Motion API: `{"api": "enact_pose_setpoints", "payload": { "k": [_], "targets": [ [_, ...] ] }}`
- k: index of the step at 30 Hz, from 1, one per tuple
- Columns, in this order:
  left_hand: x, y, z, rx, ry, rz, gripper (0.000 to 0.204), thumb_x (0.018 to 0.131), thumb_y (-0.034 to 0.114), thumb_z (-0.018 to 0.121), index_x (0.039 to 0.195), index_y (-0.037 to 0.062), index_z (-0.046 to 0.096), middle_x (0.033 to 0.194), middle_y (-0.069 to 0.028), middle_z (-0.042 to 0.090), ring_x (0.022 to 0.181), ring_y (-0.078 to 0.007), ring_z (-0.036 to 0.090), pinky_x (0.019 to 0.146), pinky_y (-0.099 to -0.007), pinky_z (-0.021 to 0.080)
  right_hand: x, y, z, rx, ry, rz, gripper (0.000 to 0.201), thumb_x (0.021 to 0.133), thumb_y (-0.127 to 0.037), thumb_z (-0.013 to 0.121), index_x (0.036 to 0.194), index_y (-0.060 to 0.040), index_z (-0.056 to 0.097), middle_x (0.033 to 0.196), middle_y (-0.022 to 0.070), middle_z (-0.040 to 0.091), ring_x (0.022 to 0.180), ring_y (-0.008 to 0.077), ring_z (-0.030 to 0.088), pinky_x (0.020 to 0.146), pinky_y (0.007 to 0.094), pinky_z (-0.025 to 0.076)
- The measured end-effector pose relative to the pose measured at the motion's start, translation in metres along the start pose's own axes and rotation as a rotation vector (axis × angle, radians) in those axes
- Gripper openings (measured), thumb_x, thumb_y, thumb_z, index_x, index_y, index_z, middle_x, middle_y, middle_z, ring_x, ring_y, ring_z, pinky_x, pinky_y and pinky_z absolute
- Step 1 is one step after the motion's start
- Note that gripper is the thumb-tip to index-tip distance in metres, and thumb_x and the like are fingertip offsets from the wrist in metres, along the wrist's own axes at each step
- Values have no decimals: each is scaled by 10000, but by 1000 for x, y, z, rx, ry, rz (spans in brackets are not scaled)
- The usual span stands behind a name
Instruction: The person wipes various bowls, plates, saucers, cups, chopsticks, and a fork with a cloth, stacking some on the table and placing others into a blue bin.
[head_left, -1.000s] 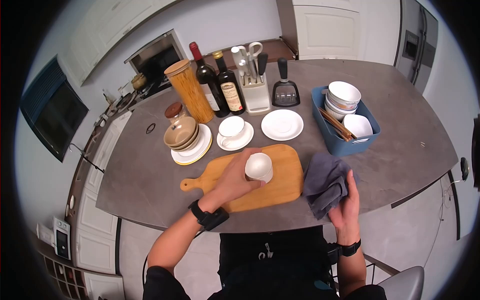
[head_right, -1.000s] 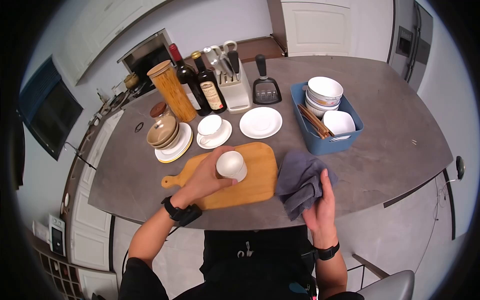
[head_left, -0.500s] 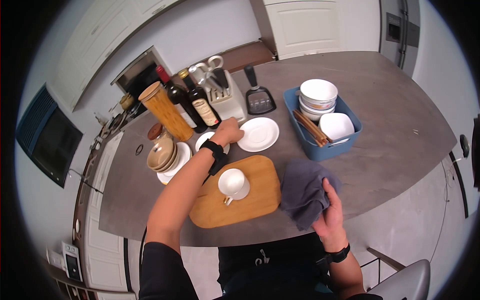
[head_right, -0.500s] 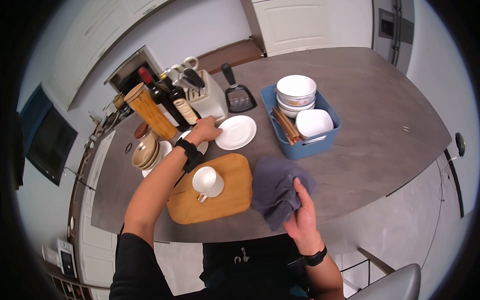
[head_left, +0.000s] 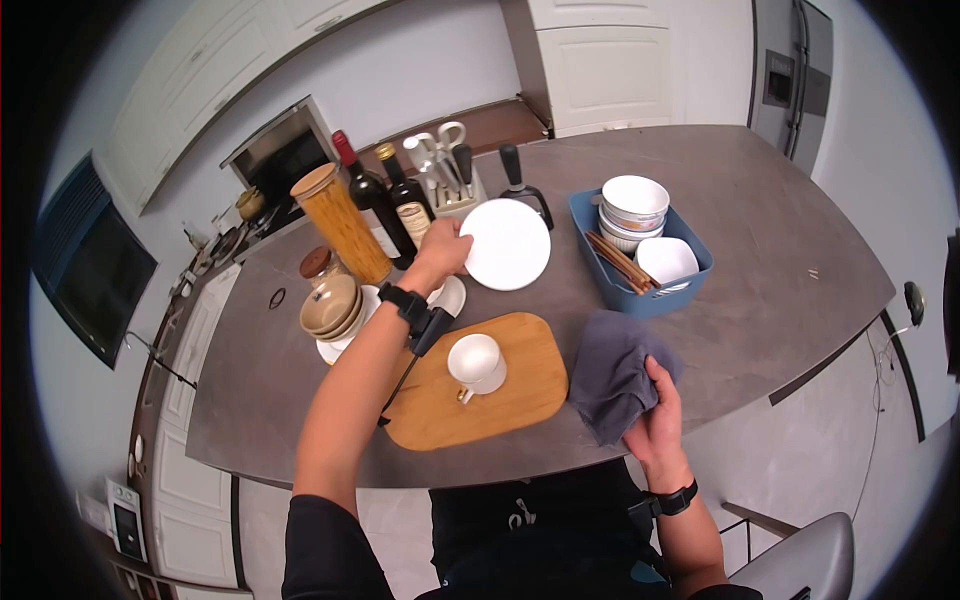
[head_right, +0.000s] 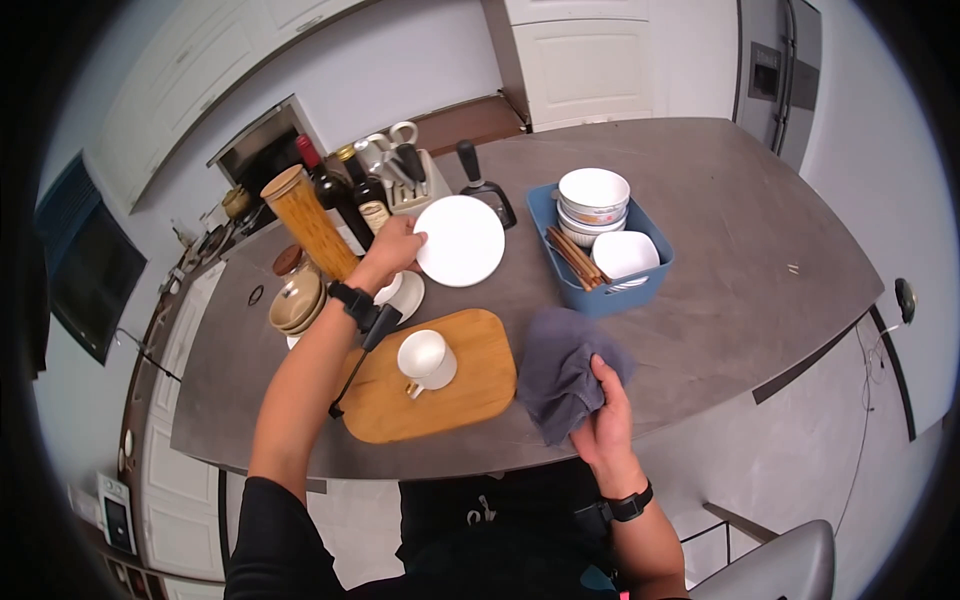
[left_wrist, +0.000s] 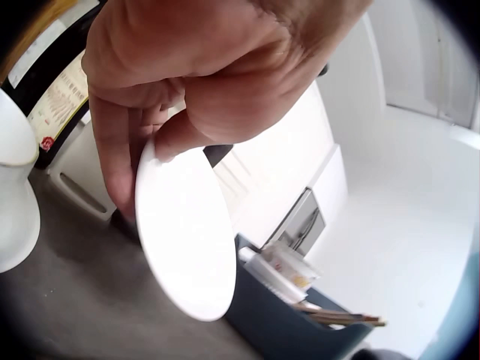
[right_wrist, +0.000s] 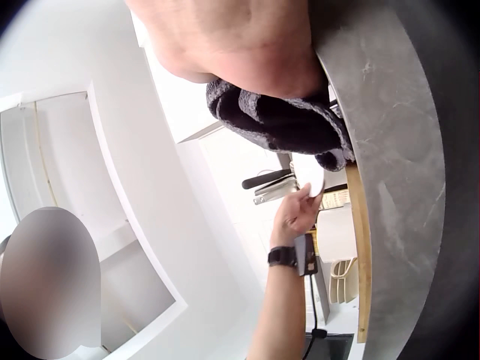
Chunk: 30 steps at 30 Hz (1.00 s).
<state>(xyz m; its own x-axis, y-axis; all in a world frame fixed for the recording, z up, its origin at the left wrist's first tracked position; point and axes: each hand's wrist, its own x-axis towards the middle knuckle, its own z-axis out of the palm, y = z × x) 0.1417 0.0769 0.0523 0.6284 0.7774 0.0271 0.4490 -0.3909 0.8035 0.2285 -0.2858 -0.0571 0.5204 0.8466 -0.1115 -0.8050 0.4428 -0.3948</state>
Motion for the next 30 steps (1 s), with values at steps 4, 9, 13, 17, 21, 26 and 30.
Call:
{"api": "enact_pose_setpoints", "payload": {
  "k": [4, 9, 13, 17, 21, 26, 30],
  "targets": [
    [-100, 47, -35, -420, -27, 42, 315, 961, 23, 536, 1247, -106, 552, 1107, -166, 680, 931, -240, 722, 737, -339, 648, -7, -7, 9, -148, -1, -115, 406, 988, -195, 563, 1333, 19, 557, 1298, 117, 649, 1186, 244, 626, 1054, 392, 477],
    [-197, 35, -31, -791, -193, -32, 494, 959, 31, 455, 1434, -84, 387, 1349, -217, 562, 1179, -305, 647, 915, -437, 631, -29, 3, 109, -1154, -196, -685, 505, 1025, -156, 554, 1475, 43, 444, 1465, 146, 538, 1340, 249, 528, 1093, 369, 431],
    [-250, 19, -16, -995, -361, -96, 478, 1081, 250, 406, 1483, -5, 359, 1400, -156, 533, 1225, -301, 623, 946, -485, 609, -14, 27, 145, -2167, -587, -1012, 750, 834, -82, 653, 1528, 12, 381, 1615, 255, 292, 1535, 390, 232, 1235, 515, 180],
    [-271, -9, -12, -1062, -276, -110, 672, 1077, 567, 314, 1510, 55, 348, 1426, -110, 527, 1285, -272, 577, 1010, -471, 550, -37, 66, 136, -2073, -936, -621, 823, 875, -176, 690, 1564, 24, 286, 1641, 264, 217, 1546, 401, 176, 1242, 542, 114],
    [-285, -12, -8, -1134, -288, -113, 921, 966, 788, 192, 1548, 83, 305, 1527, -141, 437, 1395, -266, 469, 1150, -454, 401, -52, 86, 141, -1891, -1072, -477, 906, 905, -293, 702, 1586, 38, 204, 1664, 262, 139, 1564, 395, 97, 1242, 536, 100],
    [-295, 2, 2, -1076, -293, -35, 1011, 885, 867, 141, 1578, 140, 263, 1561, -118, 399, 1434, -235, 428, 1120, -449, 441, -29, 82, 160, -2036, -977, -720, 808, 935, -302, 644, 1601, -55, 259, 1681, 206, 142, 1559, 406, 99, 1223, 601, 85],
    [-292, 1, 13, -971, -337, 23, 952, 945, 803, 156, 1584, 99, 202, 1499, -113, 439, 1333, -208, 538, 908, -368, 588, -10, 73, 169, -2056, -867, -902, 634, 872, -205, 646, 1472, -76, 486, 1563, 198, 381, 1488, 434, 260, 1205, 607, 122]
  ]
}}
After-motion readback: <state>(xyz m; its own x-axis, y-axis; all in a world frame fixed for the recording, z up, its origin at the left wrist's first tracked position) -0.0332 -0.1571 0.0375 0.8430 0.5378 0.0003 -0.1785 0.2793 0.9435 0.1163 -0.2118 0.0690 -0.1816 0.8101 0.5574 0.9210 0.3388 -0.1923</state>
